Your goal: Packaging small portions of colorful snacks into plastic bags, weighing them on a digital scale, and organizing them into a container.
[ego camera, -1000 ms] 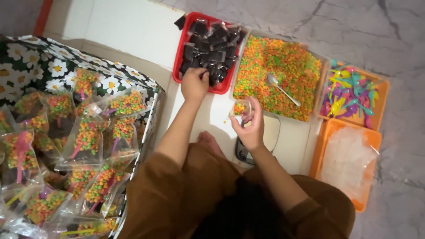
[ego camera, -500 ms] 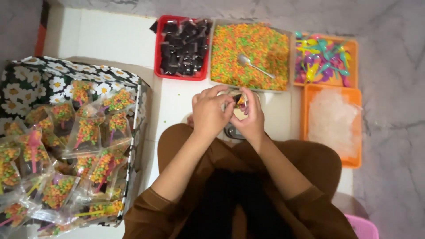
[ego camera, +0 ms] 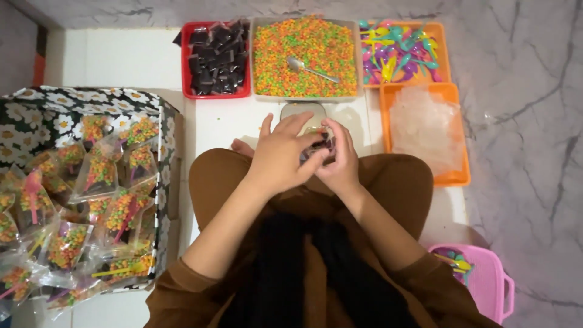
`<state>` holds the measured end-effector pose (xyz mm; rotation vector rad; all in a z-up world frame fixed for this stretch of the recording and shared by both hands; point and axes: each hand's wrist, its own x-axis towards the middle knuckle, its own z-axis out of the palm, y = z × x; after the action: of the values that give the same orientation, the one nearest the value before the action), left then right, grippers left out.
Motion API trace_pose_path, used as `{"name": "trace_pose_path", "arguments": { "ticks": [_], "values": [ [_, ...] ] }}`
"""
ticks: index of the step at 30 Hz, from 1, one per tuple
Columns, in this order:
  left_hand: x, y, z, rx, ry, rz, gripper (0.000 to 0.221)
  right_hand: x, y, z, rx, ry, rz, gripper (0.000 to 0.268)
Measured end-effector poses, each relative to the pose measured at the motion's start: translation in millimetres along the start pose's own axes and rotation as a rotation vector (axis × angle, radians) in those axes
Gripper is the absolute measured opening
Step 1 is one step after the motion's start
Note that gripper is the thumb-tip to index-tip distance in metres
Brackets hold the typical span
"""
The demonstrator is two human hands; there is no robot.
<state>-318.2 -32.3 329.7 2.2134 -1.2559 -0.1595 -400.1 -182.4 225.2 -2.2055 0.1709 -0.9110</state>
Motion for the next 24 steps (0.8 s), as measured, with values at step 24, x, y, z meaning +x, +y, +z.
{"name": "trace_pose_path", "arguments": {
  "ticks": [24],
  "values": [
    [-28, 41, 52, -0.749, 0.314, -0.052, 0.030, -25, -24, -87, 0.628, -0.044, 0.340, 0.011]
  ]
}}
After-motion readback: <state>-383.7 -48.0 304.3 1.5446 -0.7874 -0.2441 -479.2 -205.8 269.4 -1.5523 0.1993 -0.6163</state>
